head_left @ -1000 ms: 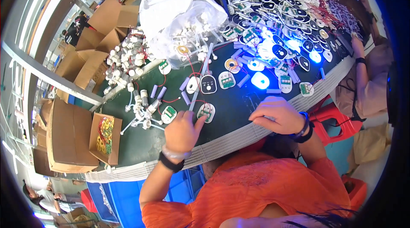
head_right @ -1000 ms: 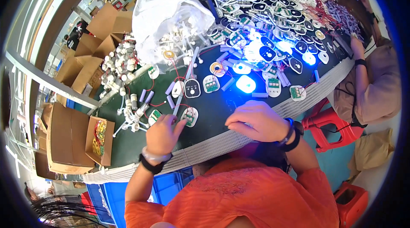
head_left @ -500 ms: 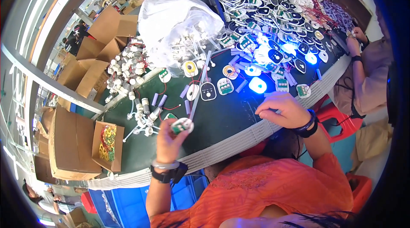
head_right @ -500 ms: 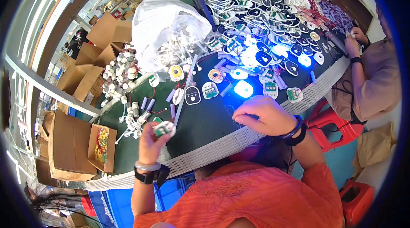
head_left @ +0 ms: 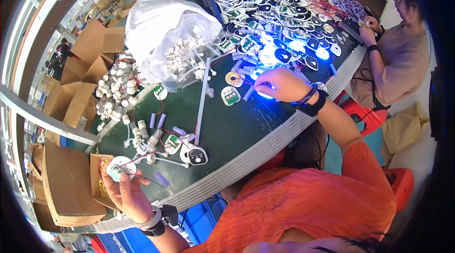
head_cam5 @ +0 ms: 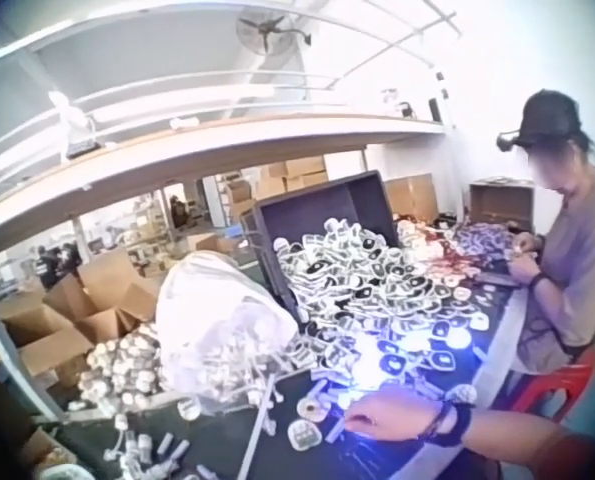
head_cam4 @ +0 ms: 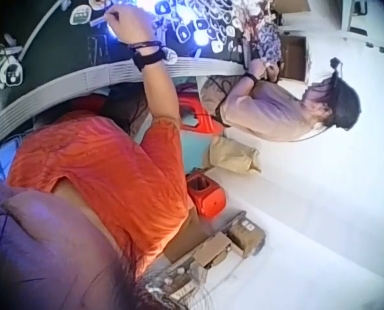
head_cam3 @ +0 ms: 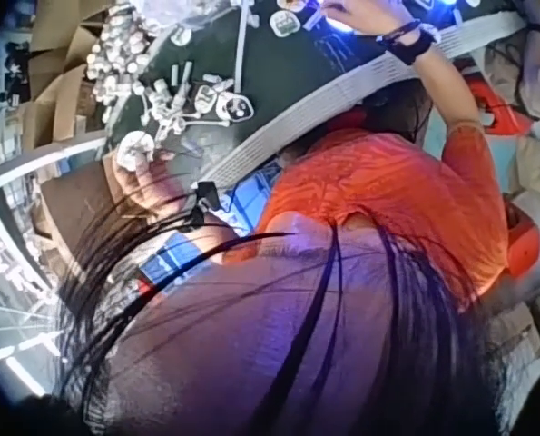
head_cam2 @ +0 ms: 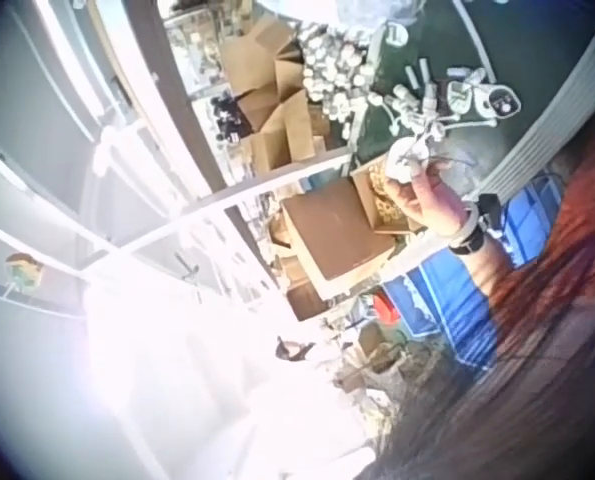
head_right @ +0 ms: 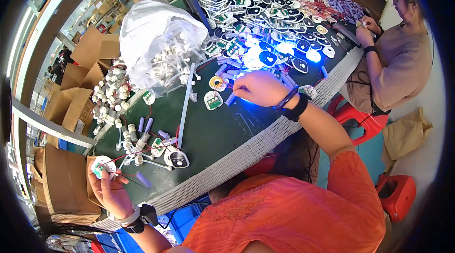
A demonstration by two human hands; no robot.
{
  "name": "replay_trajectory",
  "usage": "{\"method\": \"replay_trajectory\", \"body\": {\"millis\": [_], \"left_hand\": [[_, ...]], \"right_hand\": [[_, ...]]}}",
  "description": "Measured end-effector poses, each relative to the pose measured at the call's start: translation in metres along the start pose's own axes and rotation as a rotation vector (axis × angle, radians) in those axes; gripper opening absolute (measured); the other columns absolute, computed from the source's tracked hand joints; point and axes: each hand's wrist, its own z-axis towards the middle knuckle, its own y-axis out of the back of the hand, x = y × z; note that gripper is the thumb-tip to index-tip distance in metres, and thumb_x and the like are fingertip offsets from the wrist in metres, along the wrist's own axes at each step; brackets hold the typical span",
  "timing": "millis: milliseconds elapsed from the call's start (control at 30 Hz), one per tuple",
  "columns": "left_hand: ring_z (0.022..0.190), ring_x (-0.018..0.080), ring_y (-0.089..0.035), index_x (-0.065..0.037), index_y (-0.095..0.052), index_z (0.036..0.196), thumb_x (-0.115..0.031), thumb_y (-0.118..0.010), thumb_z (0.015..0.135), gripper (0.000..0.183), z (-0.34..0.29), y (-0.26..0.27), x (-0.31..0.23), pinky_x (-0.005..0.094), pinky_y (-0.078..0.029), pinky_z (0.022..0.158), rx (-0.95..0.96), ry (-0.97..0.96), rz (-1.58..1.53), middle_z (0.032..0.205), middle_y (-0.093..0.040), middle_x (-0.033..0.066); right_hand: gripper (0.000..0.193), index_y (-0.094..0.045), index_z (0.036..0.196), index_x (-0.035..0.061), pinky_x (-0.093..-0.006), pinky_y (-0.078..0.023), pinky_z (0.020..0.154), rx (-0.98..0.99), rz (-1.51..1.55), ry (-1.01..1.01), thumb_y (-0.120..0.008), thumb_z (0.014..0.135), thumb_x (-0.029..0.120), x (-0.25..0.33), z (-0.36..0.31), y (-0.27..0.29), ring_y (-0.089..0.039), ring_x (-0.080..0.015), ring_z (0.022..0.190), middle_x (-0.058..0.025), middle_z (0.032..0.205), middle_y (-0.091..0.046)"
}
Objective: Manually assemble and test small electronic LED components at a factory workbench.
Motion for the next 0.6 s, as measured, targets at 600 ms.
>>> {"method": "replay_trajectory", "body": {"millis": [600], "left_hand": [[0.055, 0.0120, -0.054, 0.001, -0.046, 0.129, -0.020, -0.046, 0.098, 0.038, 0.054, -0.024, -0.078, 0.0255, -0.047, 0.045, -0.055, -0.233, 0.040, 0.077, -0.059, 0.0082]], "right_hand": [[0.022, -0.061, 0.096, 0.0095, -0.0421, -0.048, 0.076, 0.143, -0.298, 0.035, -0.070, 0.077, 0.015, -0.006, 0.005, -0.039, -0.060, -0.0296, 0.090, -0.0082, 0.094, -0.060]]}}
